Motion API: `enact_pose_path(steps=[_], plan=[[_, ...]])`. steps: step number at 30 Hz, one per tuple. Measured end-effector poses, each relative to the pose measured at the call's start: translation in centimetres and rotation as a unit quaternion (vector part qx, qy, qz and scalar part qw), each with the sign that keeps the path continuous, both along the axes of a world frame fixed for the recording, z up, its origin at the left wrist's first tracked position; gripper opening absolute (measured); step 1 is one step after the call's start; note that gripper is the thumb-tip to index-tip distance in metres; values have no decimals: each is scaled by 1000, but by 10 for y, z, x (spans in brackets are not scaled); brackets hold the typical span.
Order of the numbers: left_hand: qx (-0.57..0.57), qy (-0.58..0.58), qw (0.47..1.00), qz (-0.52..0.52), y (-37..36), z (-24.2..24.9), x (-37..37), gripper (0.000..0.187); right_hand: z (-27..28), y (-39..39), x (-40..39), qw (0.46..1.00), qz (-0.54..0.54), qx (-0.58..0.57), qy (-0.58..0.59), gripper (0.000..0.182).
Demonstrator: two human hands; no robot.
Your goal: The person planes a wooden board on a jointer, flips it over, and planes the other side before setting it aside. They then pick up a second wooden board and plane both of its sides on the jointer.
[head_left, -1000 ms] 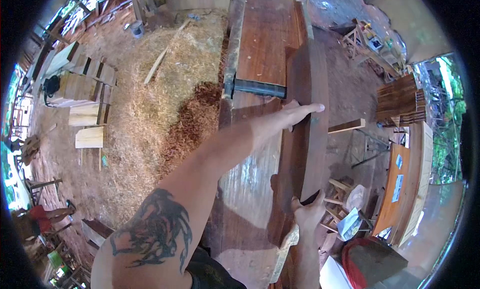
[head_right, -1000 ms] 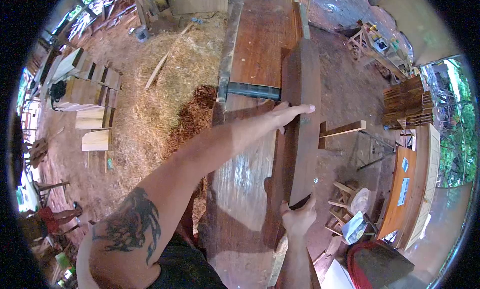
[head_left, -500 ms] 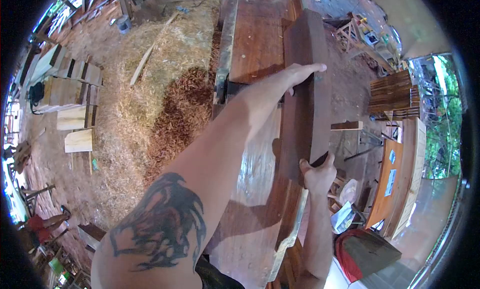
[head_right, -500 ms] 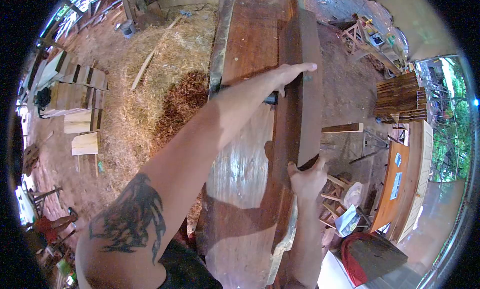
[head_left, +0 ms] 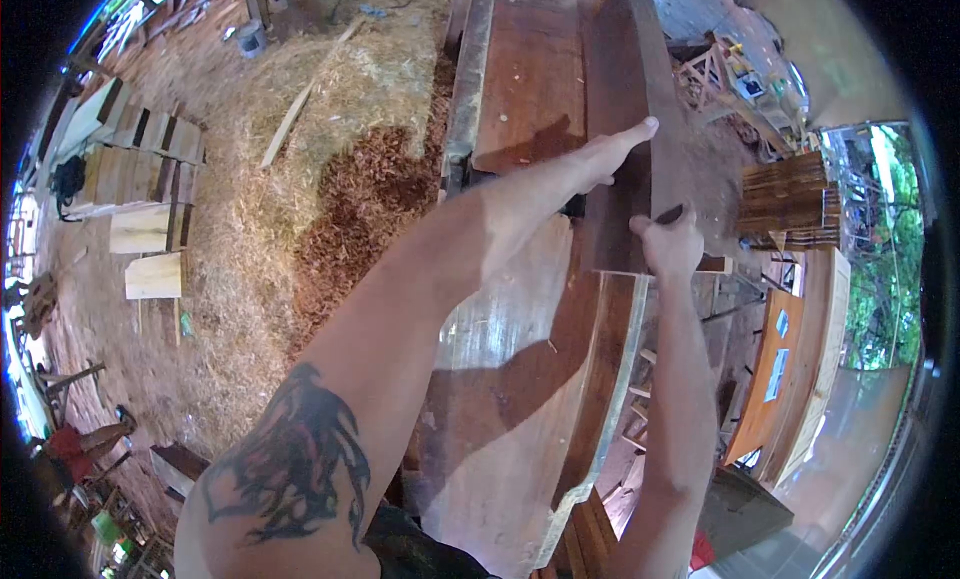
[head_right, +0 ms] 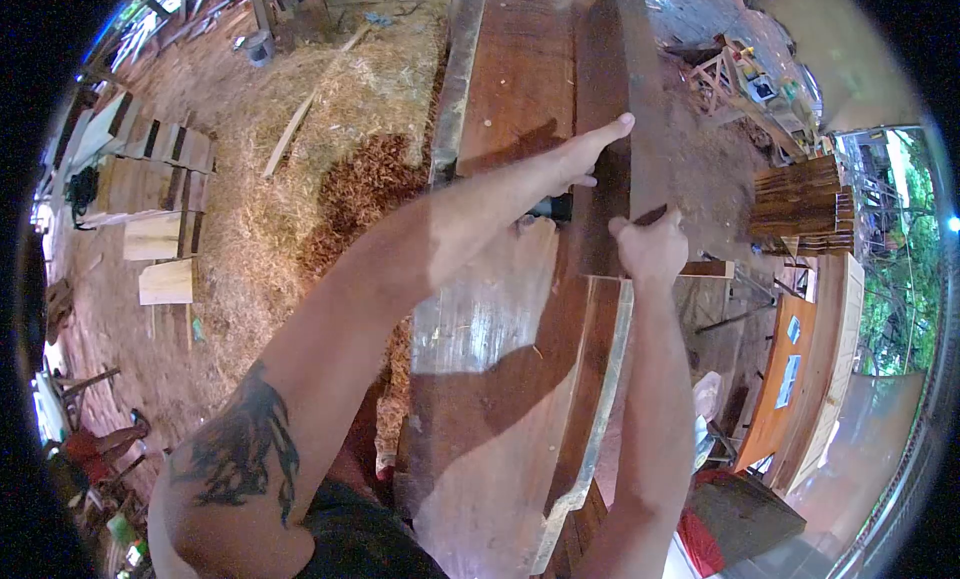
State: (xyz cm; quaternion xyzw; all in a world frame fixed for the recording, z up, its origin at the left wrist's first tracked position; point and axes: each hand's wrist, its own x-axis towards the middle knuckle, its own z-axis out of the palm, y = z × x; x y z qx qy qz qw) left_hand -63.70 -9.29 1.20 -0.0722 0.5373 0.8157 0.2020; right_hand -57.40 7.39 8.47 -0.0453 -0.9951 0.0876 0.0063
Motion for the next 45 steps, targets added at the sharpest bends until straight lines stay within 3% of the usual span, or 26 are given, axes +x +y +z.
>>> enact_pose_path(steps=[10,16,18,20,21,23,25,28,34,42,45], plan=[[32,8,998,54,4,0,5,116,-3,-26,-72,1000,-16,13,-18,85],[60,35,996,53,-4,13,45,100,-9,-34,-101,1000,-2,2,-8,87],[-121,42,990,64,-9,33,101,90,-14,-34,-109,1000,-6,9,-9,87],[-246,56,965,67,-2,18,161,71,-8,-37,-107,1000,-4,11,-16,87],[-228,177,943,165,9,-3,198,52,-5,-39,-106,1000,-3,12,-19,87],[-294,180,926,154,4,-19,272,51,-4,-43,-103,1000,1,5,-12,87],[-426,290,839,177,-15,-47,321,42,-1,-41,-104,1000,3,0,-12,87],[-527,209,812,141,-32,-69,368,48,-2,-46,-115,1000,6,-9,-24,88],[-579,205,788,42,-28,-103,389,59,-1,-55,-141,1000,8,-10,-25,88],[-601,208,771,30,-23,-116,392,59,9,-69,-173,993,46,-6,-108,82],[-615,207,760,30,-28,-119,391,59,2,-86,-156,996,81,28,-20,71]])
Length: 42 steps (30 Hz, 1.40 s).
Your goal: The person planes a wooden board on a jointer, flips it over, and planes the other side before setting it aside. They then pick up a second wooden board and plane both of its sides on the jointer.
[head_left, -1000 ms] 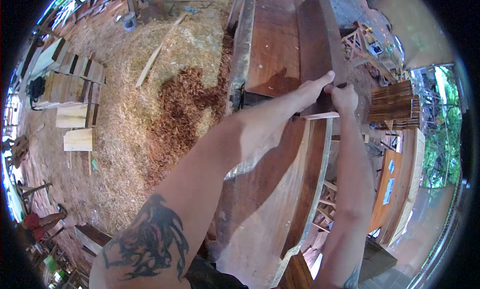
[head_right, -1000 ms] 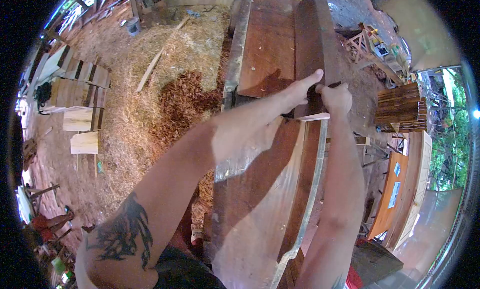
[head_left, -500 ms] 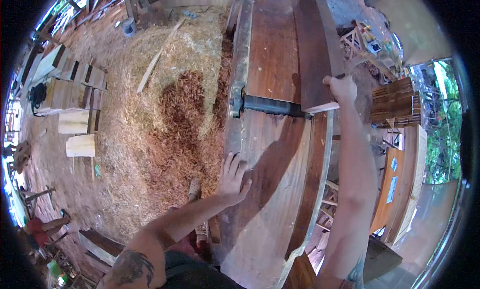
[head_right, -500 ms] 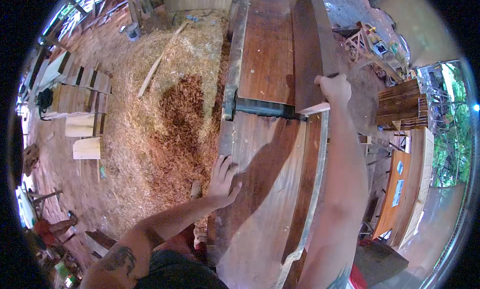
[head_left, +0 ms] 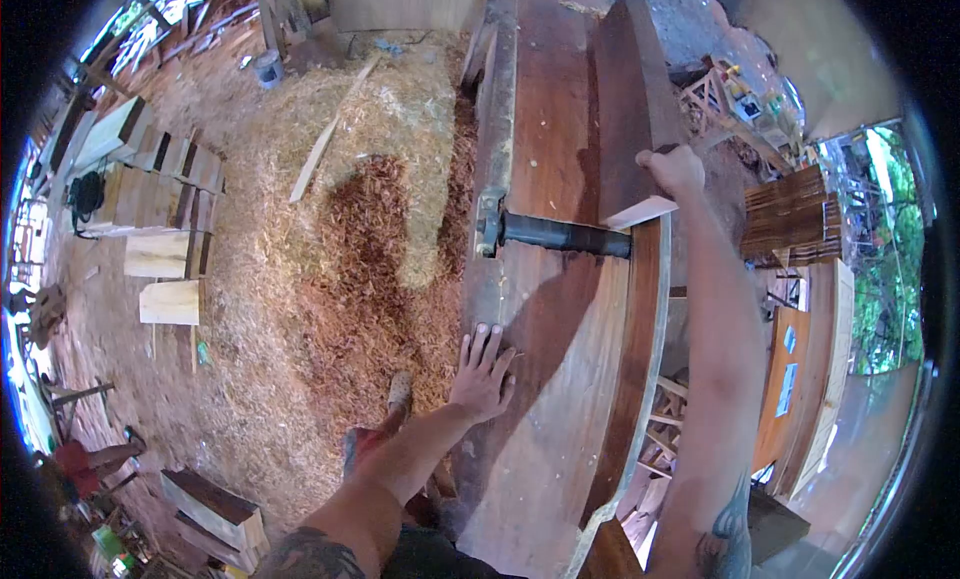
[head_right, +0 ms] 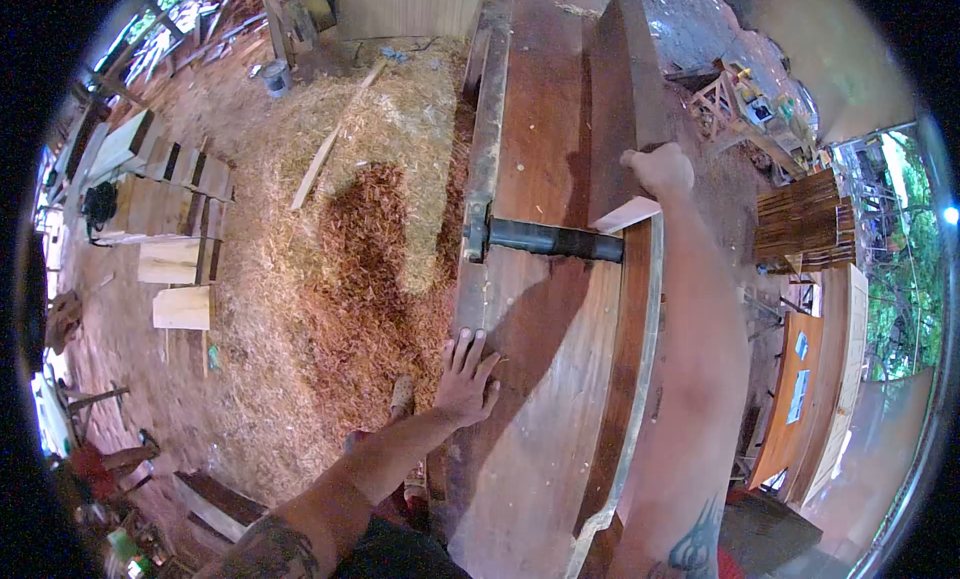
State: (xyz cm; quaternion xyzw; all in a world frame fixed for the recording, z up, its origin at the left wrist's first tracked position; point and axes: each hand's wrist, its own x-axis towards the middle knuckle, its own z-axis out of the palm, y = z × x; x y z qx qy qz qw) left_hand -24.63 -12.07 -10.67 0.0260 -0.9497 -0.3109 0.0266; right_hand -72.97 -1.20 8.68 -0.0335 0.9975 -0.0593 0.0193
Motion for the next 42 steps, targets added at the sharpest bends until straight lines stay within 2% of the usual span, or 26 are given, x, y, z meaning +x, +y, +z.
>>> enact_pose_path(steps=[3,4,8,10,12,13,14,16,17,18,20,23,24,26,29,31,33,36,39,42], plan=[[7,-9,1000,-4,3,3,1,59,40,-22,51,999,22,-29,-38,74],[11,-8,1000,-3,2,3,1,60,47,-20,65,997,21,-14,-74,81],[43,13,999,-1,-3,11,3,62,50,-3,185,998,53,26,19,81],[48,42,998,6,-5,17,7,64,41,23,249,996,81,37,3,86],[146,-14,989,32,-22,43,6,65,61,42,334,997,71,-30,-29,97],[193,-46,979,41,-30,54,13,65,67,49,376,996,60,-35,-54,96],[193,28,971,138,-31,51,32,72,68,62,421,995,47,-41,-83,96],[421,-41,877,228,-46,78,61,80,28,112,512,987,125,-98,10,93],[523,-80,806,264,-53,96,76,85,31,129,559,987,100,-113,-63,92],[572,-120,774,244,-53,115,91,89,14,154,607,982,138,-124,8,92],[659,-209,692,207,-40,144,121,100,32,190,700,987,32,-22,-158,92],[542,-353,752,128,1,152,181,101,78,229,815,973,5,-77,-215,89],[517,-430,738,63,15,197,199,104,77,246,855,980,4,-93,-175,86],[439,-517,734,-36,50,229,237,105,57,285,936,984,-24,-131,-117,79],[341,-594,711,-158,104,227,284,109,-11,361,1083,954,-156,-222,-127,69],[317,-609,691,-223,143,211,307,113,-6,390,1146,939,-230,-224,-120,76],[327,-604,671,-280,183,196,326,117,5,400,1178,939,-271,-180,-112,79],[252,-574,691,-359,234,206,340,125,28,413,1197,947,-289,-94,-107,80],[200,-570,733,-313,277,181,351,129,19,446,1208,934,-312,-119,-123,84],[342,-475,761,-280,280,186,338,134,41,445,1145,958,-220,-172,-68,77]])
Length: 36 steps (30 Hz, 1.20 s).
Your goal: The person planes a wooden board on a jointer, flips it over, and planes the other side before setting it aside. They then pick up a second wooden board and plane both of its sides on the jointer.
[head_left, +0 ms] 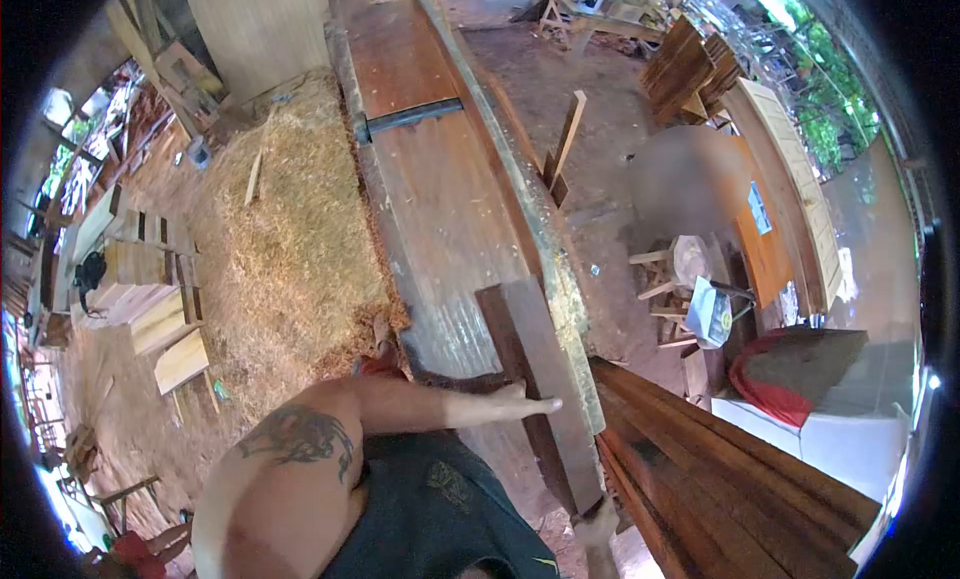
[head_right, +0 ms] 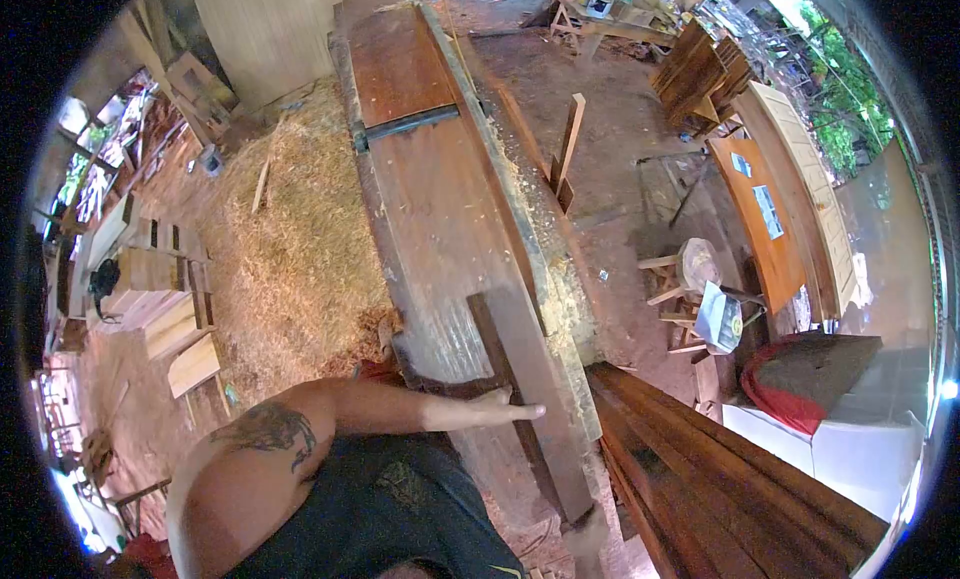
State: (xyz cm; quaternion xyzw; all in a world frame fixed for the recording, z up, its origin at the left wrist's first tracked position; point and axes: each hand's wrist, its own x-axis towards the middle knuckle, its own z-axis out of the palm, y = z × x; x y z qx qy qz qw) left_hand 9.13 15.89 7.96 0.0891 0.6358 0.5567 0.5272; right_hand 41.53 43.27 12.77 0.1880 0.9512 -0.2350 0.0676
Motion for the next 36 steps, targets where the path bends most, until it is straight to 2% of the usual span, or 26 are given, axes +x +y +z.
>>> enact_pose_path(steps=[1,2,5,8,11,15,20,23,29,36], plan=[[36,7,999,25,2,1,-5,133,-4,0,-17,1000,8,10,1,76],[-60,46,996,40,17,-44,-3,140,-9,0,-31,1000,17,22,0,75],[-154,64,977,136,38,-33,-27,148,-9,-9,-86,997,48,19,50,77],[-56,6,972,228,32,-12,-71,153,-17,-12,-131,994,65,3,86,81],[-97,18,966,239,23,-10,-112,154,-25,-13,-174,992,83,18,94,80],[-135,64,952,266,11,-39,-169,156,-25,-29,-238,989,90,-16,118,78],[-64,81,942,318,-20,-36,-236,151,-30,-58,-307,985,106,-12,132,81],[-95,92,935,329,-32,-48,-271,150,-41,-68,-338,984,108,-4,144,81],[-100,99,930,339,-57,-36,-320,151,-55,-89,-387,983,98,17,157,85],[-104,132,917,362,-76,-63,-381,154,-44,-122,-447,985,92,29,141,83]])
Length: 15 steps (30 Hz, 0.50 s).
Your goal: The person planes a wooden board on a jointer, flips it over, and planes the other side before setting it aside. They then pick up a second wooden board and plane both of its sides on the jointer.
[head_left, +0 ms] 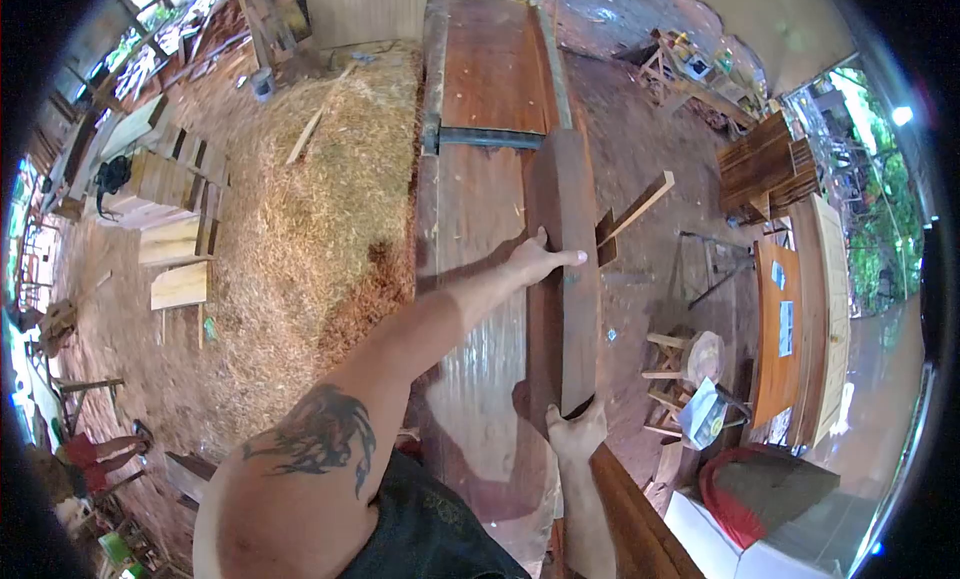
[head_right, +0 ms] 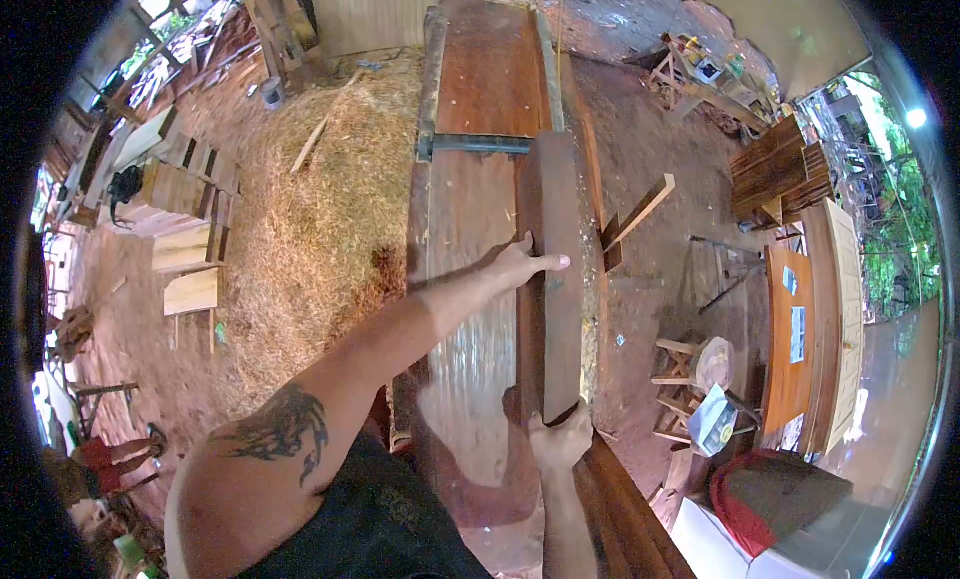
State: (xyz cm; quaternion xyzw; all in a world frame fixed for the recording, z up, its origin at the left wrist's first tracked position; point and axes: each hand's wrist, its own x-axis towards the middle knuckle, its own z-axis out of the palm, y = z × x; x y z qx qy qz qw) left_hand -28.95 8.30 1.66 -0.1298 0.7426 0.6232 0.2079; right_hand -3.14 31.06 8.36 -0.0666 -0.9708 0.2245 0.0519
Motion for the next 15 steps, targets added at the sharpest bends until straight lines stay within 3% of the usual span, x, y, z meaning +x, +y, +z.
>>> enact_pose_path(steps=[15], plan=[[14,40,998,55,-47,-9,-118,148,-8,-52,-126,998,19,45,43,83]])
